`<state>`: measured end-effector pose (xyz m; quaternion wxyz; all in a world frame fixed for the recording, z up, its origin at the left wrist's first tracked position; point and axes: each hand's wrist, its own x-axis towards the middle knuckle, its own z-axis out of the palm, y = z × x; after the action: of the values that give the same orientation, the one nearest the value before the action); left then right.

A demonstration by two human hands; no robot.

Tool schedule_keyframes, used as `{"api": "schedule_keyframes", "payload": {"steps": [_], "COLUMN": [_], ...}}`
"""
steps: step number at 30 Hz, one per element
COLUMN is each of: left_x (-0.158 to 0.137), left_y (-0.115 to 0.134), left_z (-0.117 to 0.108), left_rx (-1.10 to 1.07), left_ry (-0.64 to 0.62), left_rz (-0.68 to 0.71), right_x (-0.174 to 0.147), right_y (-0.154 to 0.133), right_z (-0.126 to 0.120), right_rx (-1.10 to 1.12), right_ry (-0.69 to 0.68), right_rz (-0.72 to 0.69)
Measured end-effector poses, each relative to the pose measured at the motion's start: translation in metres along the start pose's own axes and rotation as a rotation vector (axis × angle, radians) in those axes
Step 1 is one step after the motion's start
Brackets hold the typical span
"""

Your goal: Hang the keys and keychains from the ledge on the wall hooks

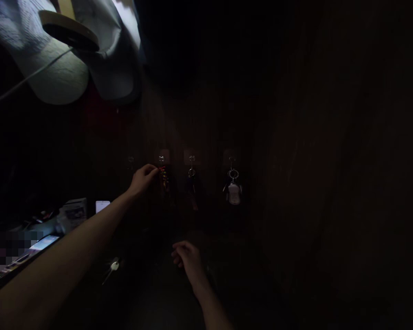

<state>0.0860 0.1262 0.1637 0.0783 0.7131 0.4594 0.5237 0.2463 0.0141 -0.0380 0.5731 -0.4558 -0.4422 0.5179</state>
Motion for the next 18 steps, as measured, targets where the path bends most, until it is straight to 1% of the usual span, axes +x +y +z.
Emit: {"api": "schedule_keyframes", "payload": {"steps": [2,4,7,9,13,18], "left_x": [-0.011,-0.024,-0.040,-0.049,-0.065,-0.084], "left_y": [-0.004,-0.008,-0.014,-0.018,-0.027,-0.037], "left_z": [0.002,0.005,0.010,0.014,0.025,0.036], "left_rx": [0.107,0.220,0.356,0.399,0.341,0.226], "left_ry": [0.031,0.020,-0.044,-0.052,-0.019,-0.003], "left_rz": [0.101,0.164,0.159,0.157,0.214,0.180], "right_x": [0.001,0.002,0.003,0.002,0.000,-0.002], "right_y": [0.001,0.003,0.006,0.006,0.002,-0.002], "right_z": [0.000,-0.001,-0.002,-0.003,-0.002,0.000], "right_rx": [-0.002,-0.001,0.000,-0.005,-0.015,-0.012], "right_ry": [0.003,-0.002,-0.017,-0.017,-0.008,0.000], "right_rz": [0.005,0.000,-0.028,-0.035,-0.027,-0.021]}}
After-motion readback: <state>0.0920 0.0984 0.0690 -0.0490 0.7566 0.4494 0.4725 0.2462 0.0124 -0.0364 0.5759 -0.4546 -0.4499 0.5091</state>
